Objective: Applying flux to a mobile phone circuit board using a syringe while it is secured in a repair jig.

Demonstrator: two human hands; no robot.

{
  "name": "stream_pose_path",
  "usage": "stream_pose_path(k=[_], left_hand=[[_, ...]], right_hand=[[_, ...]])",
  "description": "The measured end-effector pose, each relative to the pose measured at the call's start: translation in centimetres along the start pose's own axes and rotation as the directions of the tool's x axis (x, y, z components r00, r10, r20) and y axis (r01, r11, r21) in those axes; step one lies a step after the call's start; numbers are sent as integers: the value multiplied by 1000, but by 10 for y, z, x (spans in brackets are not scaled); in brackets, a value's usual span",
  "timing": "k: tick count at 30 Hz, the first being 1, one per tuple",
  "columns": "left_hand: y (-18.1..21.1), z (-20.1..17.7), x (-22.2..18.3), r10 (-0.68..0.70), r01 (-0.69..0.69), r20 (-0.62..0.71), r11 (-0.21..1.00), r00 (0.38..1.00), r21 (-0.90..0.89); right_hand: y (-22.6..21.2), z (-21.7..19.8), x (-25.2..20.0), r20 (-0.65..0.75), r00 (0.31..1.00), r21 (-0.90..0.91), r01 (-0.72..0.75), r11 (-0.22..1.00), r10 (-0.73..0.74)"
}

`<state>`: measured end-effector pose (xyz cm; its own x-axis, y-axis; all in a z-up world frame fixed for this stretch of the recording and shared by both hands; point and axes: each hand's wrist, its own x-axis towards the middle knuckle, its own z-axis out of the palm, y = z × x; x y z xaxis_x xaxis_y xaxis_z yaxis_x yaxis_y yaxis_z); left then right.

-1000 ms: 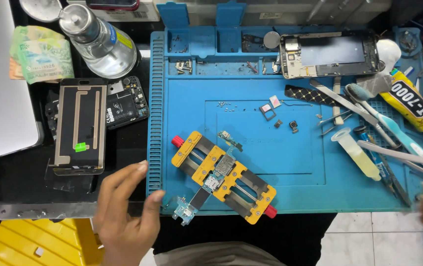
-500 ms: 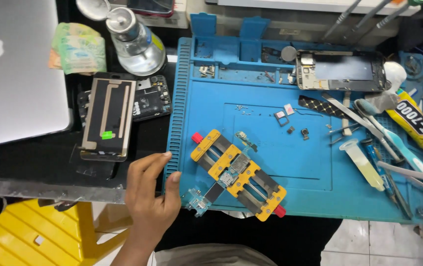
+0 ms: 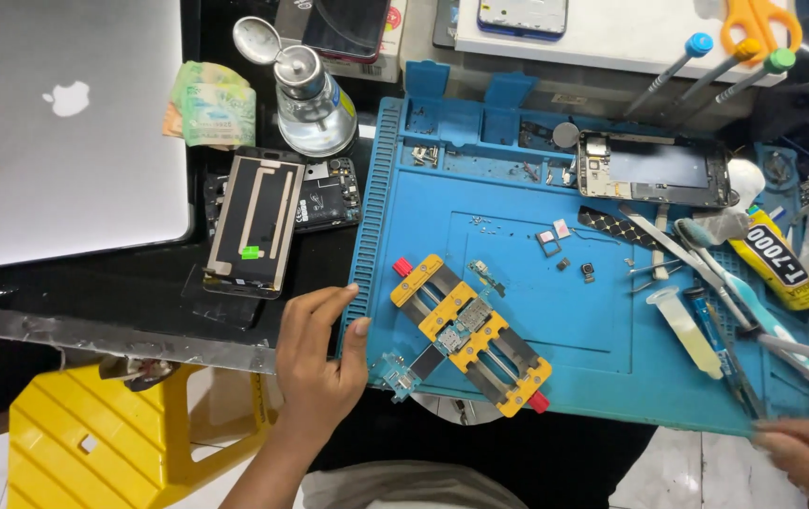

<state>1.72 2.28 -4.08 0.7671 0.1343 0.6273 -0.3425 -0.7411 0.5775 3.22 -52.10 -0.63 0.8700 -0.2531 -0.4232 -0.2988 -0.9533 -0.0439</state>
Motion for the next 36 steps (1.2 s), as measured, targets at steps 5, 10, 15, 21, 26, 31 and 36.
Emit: stream_pose_path(k=[5, 10, 15, 21, 26, 31, 36], left_hand=[[0, 1, 0, 2, -2, -11, 1000, 1000, -3], [1, -2, 0, -58, 56, -48, 997, 997, -45], [16, -9, -1, -114, 99, -105, 985, 988, -140], [115, -2, 23, -133, 293, 316, 791, 939, -537], [134, 24, 24, -111, 429, 495, 681, 861, -593], [113, 20, 35, -270, 491, 440, 688, 857, -534], [95, 13, 49, -489, 719, 546, 302, 680, -625]], right_hand=[[-167, 0, -70, -420, 845, -122, 308, 944, -330], [-172, 14, -46, -483, 854, -90, 171, 981, -193], [-172, 17, -60, -517, 830, -7, 239, 971, -208], [-215, 26, -108, -727, 524, 148, 751, 644, -444], [-235, 25, -122, -751, 452, 186, 844, 504, -481], [-182, 30, -73, -778, 523, -3, 552, 834, -349], [-143, 36, -38, -726, 640, -107, 257, 961, -252]])
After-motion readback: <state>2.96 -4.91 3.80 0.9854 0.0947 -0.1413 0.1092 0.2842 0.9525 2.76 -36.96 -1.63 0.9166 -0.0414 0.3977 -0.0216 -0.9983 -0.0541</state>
